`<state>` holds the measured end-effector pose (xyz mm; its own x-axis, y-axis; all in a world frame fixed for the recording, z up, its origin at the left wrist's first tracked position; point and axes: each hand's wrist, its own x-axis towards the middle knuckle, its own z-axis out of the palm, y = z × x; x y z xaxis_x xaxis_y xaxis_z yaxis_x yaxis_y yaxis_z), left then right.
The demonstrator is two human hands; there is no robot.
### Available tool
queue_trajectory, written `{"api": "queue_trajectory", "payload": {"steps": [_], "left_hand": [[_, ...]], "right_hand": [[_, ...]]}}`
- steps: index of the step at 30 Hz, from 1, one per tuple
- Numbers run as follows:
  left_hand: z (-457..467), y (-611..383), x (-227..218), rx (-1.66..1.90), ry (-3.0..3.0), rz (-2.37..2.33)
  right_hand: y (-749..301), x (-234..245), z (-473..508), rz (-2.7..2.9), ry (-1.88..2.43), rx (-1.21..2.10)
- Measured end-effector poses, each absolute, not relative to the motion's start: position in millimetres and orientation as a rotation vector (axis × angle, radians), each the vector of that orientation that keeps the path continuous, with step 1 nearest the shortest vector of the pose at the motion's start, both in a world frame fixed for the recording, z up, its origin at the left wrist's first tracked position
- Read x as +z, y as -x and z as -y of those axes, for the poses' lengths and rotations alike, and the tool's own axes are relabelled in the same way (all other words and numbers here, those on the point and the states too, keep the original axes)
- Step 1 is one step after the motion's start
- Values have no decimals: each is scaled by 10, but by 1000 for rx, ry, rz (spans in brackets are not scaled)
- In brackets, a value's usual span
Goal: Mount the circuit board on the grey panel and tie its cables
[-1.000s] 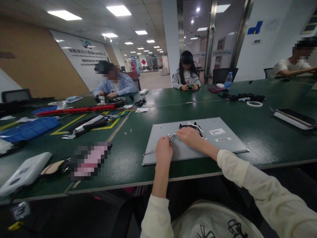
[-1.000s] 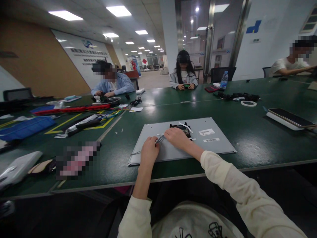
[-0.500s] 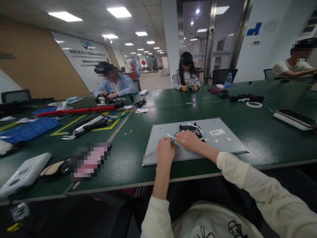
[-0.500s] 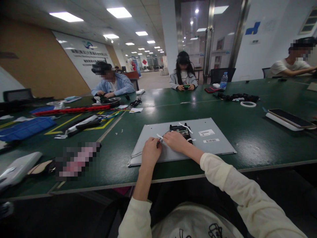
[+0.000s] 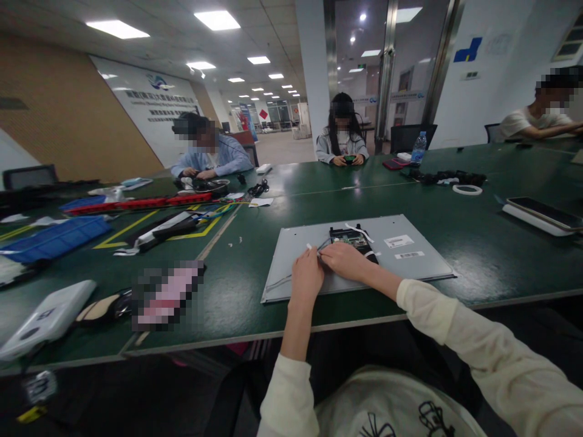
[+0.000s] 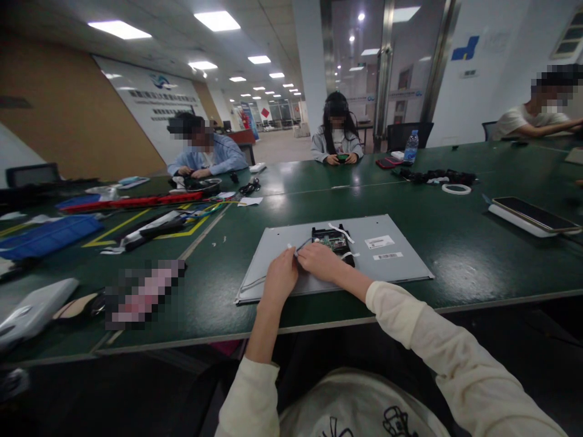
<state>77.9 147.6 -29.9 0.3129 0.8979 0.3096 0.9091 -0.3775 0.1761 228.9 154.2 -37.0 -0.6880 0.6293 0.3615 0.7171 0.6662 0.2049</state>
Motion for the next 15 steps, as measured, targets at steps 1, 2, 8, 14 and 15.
{"api": "queue_trajectory", "payload": {"steps": [1, 2, 8, 14, 15], "left_hand": [[-1469, -780, -286, -511, 2515, 1754], [-1464, -782, -273, -461, 2510, 1768], [-1500, -814, -191, -284, 2447, 1817], [-1567, -837, -112, -226, 2421, 1871], [-1576, -836, -105, -219, 2435, 1876]], "right_hand": [[-2283, -368, -1543, 2636, 1074, -475], [-2278, -368, -1548, 2648, 1067, -462], [-2277, -342, -1546, 2701, 1003, -324], [-2346, -300, -1264, 2648, 1012, -194], [-2359, -297, -1221, 2646, 1022, -179]]}}
